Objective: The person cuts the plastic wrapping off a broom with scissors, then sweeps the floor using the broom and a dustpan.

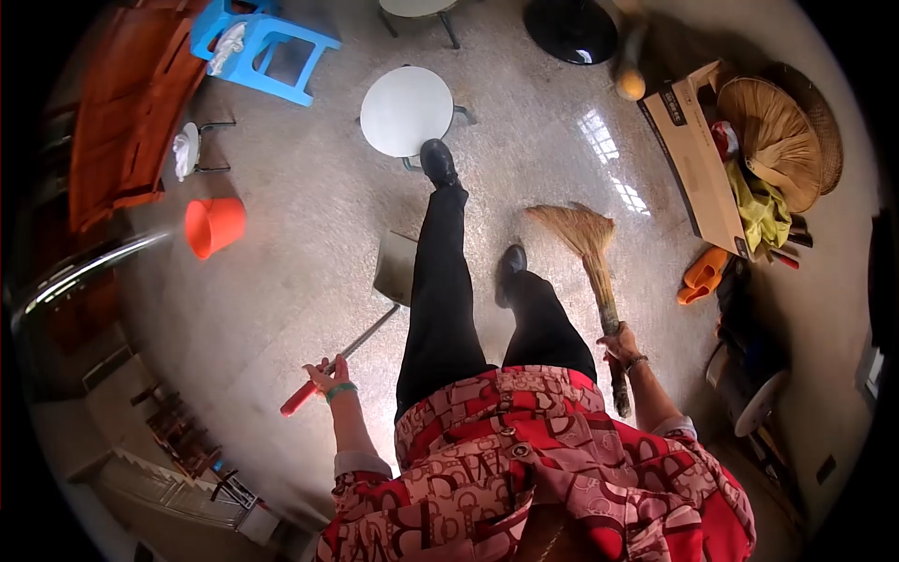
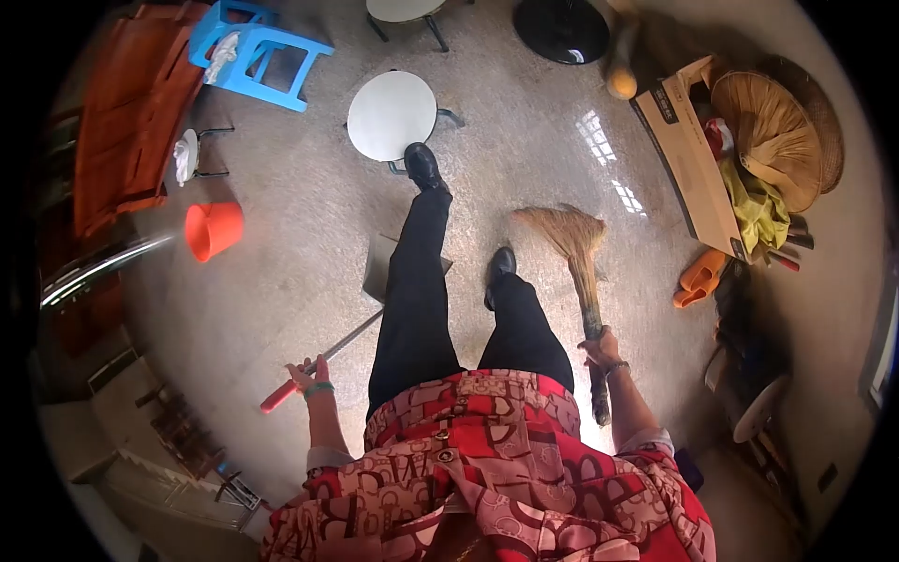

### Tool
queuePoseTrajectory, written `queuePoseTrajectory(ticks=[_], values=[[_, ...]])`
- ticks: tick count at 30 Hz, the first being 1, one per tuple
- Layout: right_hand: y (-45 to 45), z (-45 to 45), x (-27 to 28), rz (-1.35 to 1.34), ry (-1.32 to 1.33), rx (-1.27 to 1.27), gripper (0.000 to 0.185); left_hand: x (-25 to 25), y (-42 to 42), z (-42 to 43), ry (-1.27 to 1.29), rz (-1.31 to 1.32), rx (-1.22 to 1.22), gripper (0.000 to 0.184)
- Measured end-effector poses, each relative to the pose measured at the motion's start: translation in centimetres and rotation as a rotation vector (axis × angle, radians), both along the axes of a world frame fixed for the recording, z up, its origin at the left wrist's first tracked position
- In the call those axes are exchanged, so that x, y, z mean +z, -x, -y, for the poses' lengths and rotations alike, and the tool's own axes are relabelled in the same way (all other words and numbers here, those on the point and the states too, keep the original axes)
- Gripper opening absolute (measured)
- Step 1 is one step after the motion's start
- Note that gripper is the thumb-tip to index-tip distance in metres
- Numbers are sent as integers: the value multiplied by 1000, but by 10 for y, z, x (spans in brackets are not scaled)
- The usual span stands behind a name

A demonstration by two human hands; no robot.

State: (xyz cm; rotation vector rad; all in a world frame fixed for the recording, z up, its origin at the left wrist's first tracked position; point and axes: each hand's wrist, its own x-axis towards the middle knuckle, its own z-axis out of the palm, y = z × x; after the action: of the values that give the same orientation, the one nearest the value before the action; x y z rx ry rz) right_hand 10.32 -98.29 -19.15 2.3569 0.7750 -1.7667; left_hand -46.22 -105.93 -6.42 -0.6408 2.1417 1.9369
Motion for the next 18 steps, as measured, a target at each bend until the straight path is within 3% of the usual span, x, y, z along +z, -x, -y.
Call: queuePoseTrajectory(ticks=[6,13,18], values=[[-5,-5,7,-5,40,73,52,-1,9,20,-3,-84,28,55],[12,-24,58,-75,-228,174,54,20,22,23,10,-105,6,53],[70,-95,13,-158,-488,324,56,32,15,2,81,-116,-62,53]])
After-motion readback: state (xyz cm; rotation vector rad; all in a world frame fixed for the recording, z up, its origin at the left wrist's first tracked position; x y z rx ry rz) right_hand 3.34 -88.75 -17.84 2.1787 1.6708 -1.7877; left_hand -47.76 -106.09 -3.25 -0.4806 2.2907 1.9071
